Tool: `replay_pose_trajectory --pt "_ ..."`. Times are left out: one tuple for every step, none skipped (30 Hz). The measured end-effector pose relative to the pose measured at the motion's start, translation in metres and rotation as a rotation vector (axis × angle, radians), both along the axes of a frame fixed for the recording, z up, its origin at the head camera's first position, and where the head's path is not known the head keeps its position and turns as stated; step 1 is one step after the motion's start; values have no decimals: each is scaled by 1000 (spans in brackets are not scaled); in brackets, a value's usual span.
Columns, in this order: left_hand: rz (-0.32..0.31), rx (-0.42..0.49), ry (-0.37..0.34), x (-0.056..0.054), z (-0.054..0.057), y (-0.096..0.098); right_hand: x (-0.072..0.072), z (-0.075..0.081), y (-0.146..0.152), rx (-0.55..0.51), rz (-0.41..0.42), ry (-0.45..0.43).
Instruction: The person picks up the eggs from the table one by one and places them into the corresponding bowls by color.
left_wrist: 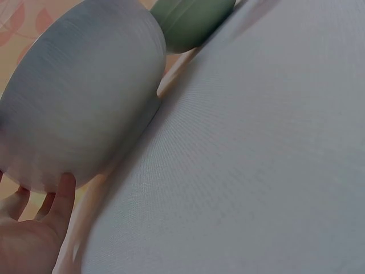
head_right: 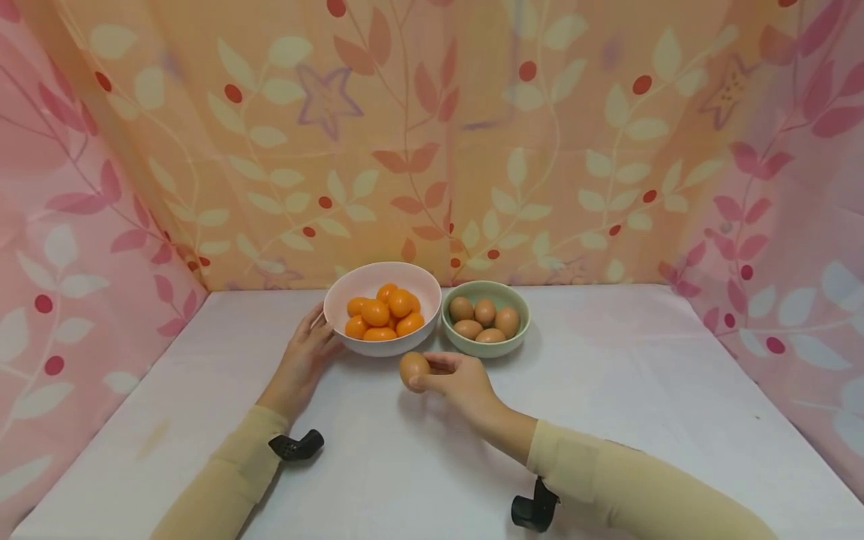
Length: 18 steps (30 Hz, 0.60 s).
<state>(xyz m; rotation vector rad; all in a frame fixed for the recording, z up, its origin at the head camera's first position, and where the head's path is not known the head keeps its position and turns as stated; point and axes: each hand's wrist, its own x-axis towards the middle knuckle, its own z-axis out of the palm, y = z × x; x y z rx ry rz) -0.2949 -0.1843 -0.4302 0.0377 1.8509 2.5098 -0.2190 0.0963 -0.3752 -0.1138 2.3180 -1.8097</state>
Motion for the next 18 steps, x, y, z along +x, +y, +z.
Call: replay_pose_trajectory --pt "-2 -2 0 0 0 0 0 1 1 -2 -3 -1" --pt "0 -4 -1 0 0 0 -1 2 3 -2 -5 -3" --pt "4 -4 0 -1 0 0 -2 3 4 -7 -8 -6" --pt "3 -7 -1 -1 0 0 -2 3 6 -3 -7 -5" --pt "4 -8 -1 -1 0 0 -3 3 8 -1 -9 -7" --pt "5 -7 -4 -1 -1 0 -3 3 10 1 -11 -10" --pt "7 -8 -7 -1 -1 0 -4 3 12 4 -16 -10" --pt "9 -7 -11 -1 -1 -1 -4 3 14 2 -21 -13" --pt "10 -7 -15 -1 -1 0 -5 3 16 3 -26 -14" --pt "10 -10 -21 -1 0 -1 -5 3 17 5 -29 -13" --pt "11 -10 -24 -1 0 -1 -6 2 19 3 -34 -14" --pt "13 -12 -27 -1 0 -1 -7 2 20 -1 -40 -14" --pt "15 -13 -28 -1 0 -1 -8 2 21 -4 -45 -12" --pt "15 -14 -27 -2 0 -1 -9 2 22 -3 -45 -9" --pt "17 -13 -25 -2 0 0 -10 2 23 0 -47 -6" --pt "18 -11 -23 -2 0 0 -11 2 25 0 -53 -5" --pt "20 -9 -20 -2 -1 0 -12 2 26 4 -57 -3" --pt "19 -11 -16 -2 -1 0 -12 3 27 9 -62 1"
